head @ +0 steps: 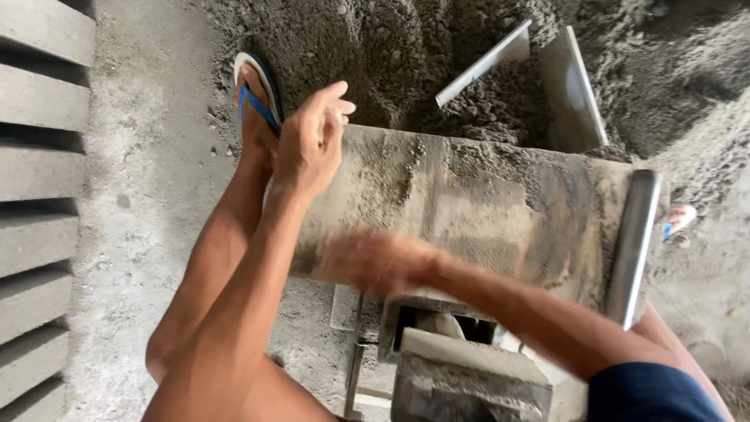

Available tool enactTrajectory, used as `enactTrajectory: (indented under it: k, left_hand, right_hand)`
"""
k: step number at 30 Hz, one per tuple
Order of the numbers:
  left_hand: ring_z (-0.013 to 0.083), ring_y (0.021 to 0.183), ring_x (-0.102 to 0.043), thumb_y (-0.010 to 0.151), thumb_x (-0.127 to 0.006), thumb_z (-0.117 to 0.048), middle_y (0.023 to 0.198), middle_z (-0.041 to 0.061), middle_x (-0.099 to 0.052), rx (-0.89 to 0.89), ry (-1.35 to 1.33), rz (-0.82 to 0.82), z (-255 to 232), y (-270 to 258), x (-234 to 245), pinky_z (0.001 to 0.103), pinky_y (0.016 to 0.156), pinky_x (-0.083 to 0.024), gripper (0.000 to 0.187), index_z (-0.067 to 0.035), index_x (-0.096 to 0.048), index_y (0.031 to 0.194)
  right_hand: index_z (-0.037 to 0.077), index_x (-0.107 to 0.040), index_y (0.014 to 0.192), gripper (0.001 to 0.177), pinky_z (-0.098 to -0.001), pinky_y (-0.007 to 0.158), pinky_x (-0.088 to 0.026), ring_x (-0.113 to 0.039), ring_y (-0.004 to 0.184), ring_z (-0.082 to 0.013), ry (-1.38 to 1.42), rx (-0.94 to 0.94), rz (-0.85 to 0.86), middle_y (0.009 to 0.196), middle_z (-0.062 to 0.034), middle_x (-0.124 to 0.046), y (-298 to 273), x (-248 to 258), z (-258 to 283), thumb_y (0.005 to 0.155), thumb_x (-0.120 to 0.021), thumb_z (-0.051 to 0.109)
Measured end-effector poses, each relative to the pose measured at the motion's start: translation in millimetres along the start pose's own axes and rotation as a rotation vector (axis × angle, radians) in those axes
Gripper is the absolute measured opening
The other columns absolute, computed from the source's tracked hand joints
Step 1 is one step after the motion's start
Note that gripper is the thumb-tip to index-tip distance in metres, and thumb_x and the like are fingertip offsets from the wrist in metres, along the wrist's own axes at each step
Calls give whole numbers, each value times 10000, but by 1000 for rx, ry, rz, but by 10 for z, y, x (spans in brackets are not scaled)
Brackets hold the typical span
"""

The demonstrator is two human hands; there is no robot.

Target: The person scoops wet concrete into a rectangular metal mold using a trowel, levels the surface, and compacts the mixture. They then lift the mold, flip it to release the formed block onto a stack, and repeat the process.

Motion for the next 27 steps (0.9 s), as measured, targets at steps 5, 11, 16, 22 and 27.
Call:
enactTrajectory:
  k: [5, 11, 16, 22, 27]
  left_hand:
    - [313, 896, -650, 953, -414, -100, 959, 143, -667, -187, -32, -29, -374, 18, -134, 398, 665, -564, 297, -89, -513, 1233]
    - [267, 817, -638, 877, -507, -197, 870, 82, -648, -498, 148, 230, -926, -409, -1454, 403, 743, -530, 144, -119, -617, 926]
    - [283, 1153, -543, 894, -378, -331, 1201, 98, -570, -914, 101, 514, -1528, -1461, -2767, 429, 1007, -410, 400, -124, -549, 1191]
    - [239, 1354, -306, 916, -208, -349, 1405, 94, -409, -1198, 163, 710, -1596, -1981, -3401, 383, 1134, -158, 525, -102, -423, 1327]
    - [270, 1357, -281, 921, -189, -308, 1446, 125, -345, -1154, 377, 598, -1536, -856, -3477, 416, 1120, -176, 542, -85, -383, 1375]
  right_hand:
    - [64, -520, 1337, 437, -421, 991, -406, -420, 1265, -351, -150, -573, -638, 1330, -170, -516, -1033, 1123, -1547, 930, -537, 223]
    - [32, -465, 1359, 615, -524, 916, -412, -492, 1163, -426, 260, -1136, -794, 1253, -264, -528, -2665, 1047, -573, 751, -444, -57]
    - [3, -517, 1309, 439, -519, 897, -435, -539, 1106, -415, 257, -1607, -945, 1161, -236, -598, -3901, 659, 260, 886, -403, -28]
    - [-5, -490, 1309, 375, -496, 891, -448, -553, 1105, -389, 294, -1635, -1122, 1143, -211, -615, -4196, 599, 472, 945, -400, -2]
    - [8, -480, 1311, 384, -459, 815, -480, -591, 1058, -346, 351, -1593, -1217, 1128, -187, -623, -4256, 683, 480, 936, -402, -18]
Point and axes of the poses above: each hand's wrist, its own y-axis towards the middle knuckle, its own x-axis out of the back of the hand, z = x × y, the point moved 10 cm from there along y, towards the middle knuckle
